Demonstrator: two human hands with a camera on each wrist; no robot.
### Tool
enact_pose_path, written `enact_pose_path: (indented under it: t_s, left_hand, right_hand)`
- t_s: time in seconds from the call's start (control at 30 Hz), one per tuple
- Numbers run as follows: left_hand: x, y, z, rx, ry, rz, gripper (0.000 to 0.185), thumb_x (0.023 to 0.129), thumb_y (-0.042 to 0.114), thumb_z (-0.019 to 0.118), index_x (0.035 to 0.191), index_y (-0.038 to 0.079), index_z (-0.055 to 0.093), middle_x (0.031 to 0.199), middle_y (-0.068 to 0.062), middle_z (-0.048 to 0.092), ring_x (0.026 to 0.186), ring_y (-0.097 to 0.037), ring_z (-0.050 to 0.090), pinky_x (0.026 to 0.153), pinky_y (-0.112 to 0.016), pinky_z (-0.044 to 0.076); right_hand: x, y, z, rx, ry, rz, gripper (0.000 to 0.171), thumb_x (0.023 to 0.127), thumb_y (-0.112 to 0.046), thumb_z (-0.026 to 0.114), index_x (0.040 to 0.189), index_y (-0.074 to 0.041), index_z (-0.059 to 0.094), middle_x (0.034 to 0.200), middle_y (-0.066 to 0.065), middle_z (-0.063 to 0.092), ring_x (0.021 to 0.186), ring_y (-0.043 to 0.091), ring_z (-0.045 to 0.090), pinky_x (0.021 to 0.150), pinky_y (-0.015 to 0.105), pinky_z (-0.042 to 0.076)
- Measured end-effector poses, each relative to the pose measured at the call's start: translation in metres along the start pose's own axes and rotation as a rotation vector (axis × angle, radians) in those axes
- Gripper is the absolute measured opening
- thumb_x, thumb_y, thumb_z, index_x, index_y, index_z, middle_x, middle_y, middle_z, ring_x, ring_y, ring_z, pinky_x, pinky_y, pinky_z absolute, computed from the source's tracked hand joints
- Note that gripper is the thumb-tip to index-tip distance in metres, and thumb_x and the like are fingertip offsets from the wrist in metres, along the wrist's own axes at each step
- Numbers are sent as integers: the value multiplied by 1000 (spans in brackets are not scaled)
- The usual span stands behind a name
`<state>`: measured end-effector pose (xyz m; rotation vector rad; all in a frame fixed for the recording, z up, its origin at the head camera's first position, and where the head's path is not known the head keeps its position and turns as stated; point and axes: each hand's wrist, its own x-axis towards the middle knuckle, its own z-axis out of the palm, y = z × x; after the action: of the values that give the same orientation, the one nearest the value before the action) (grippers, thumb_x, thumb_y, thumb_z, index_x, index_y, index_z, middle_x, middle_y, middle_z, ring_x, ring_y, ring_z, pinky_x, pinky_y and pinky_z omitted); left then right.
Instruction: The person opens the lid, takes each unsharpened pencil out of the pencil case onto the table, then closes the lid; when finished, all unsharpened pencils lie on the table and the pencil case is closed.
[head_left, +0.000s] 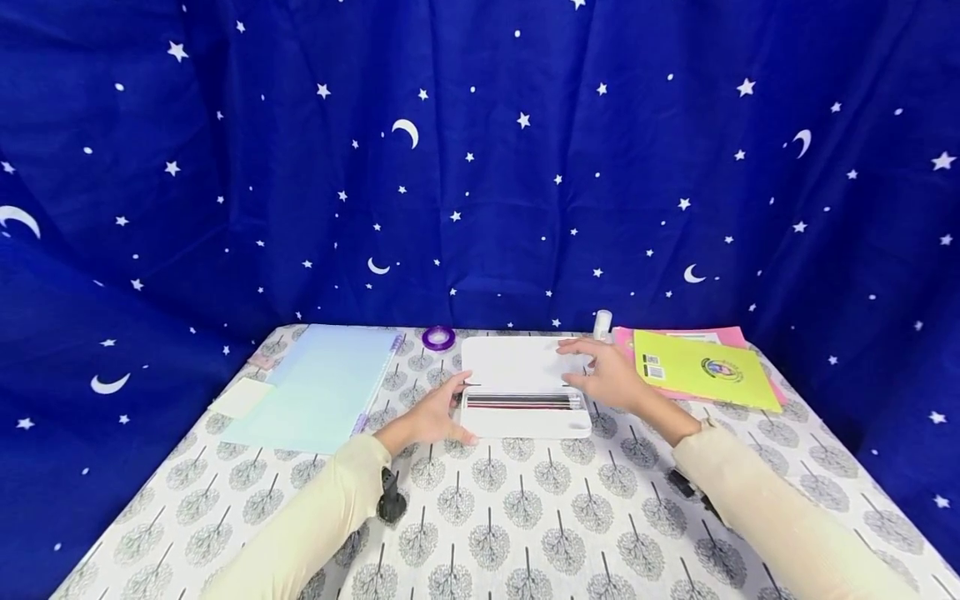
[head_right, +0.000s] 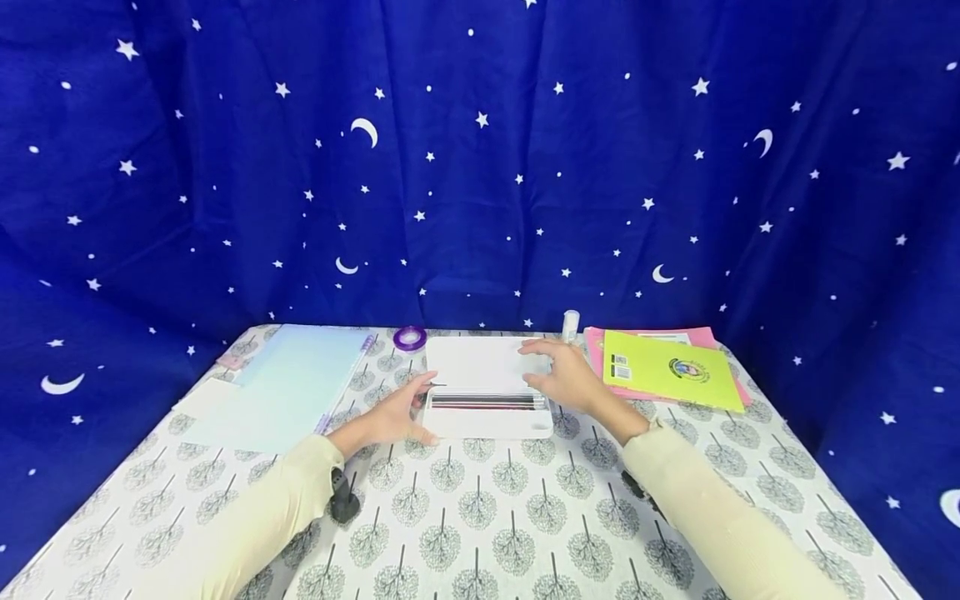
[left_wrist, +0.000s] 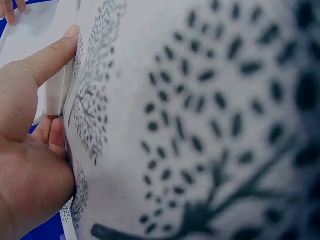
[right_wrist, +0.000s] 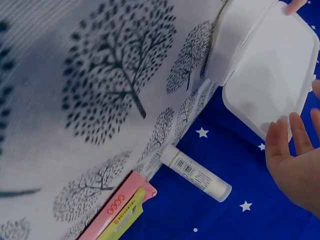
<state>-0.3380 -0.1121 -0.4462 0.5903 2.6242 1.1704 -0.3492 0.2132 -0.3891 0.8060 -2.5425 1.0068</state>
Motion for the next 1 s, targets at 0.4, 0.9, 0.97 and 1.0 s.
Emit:
enact_pose_path:
  t_s: [0.4, 0.9, 0.97, 1.0]
  left_hand:
    - [0, 3, 0, 18, -12, -1, 125, 67, 27, 92, 161, 26, 10, 158, -9, 34, 134, -36, 45, 112, -52, 36]
    - [-5, 2, 0, -3, -18, -9, 123, 68, 33, 90, 161, 27, 10, 158, -6, 34, 136, -34, 43, 114, -56, 30]
    - [-4, 3, 0, -7, -22, -16, 120, 71, 38, 88, 161, 27, 9, 159, -5, 34, 137, -32, 43, 115, -56, 29]
    - [-4, 3, 0, -12, -23, -18, 119, 72, 40, 87, 161, 27, 9, 159, -5, 34, 136, -32, 44, 115, -56, 29]
  right_hand:
    - [4, 9, 3, 138, 1, 143, 39, 83, 2, 73, 120, 8, 62, 123, 25, 64, 103, 42, 65, 82, 45, 59]
    - [-7, 7, 17, 17, -269, 80, 19, 85, -7, 73, 103, -1, 72, 101, 11, 73, 87, 23, 69, 78, 41, 58]
    - [-6, 5, 18, 4, -277, 59, 18, 84, -7, 74, 101, -2, 73, 100, 11, 74, 88, 25, 69, 81, 44, 58]
    - [-6, 5, 19, -9, -279, 50, 17, 84, -7, 74, 100, -2, 73, 100, 10, 74, 89, 25, 69, 82, 45, 58]
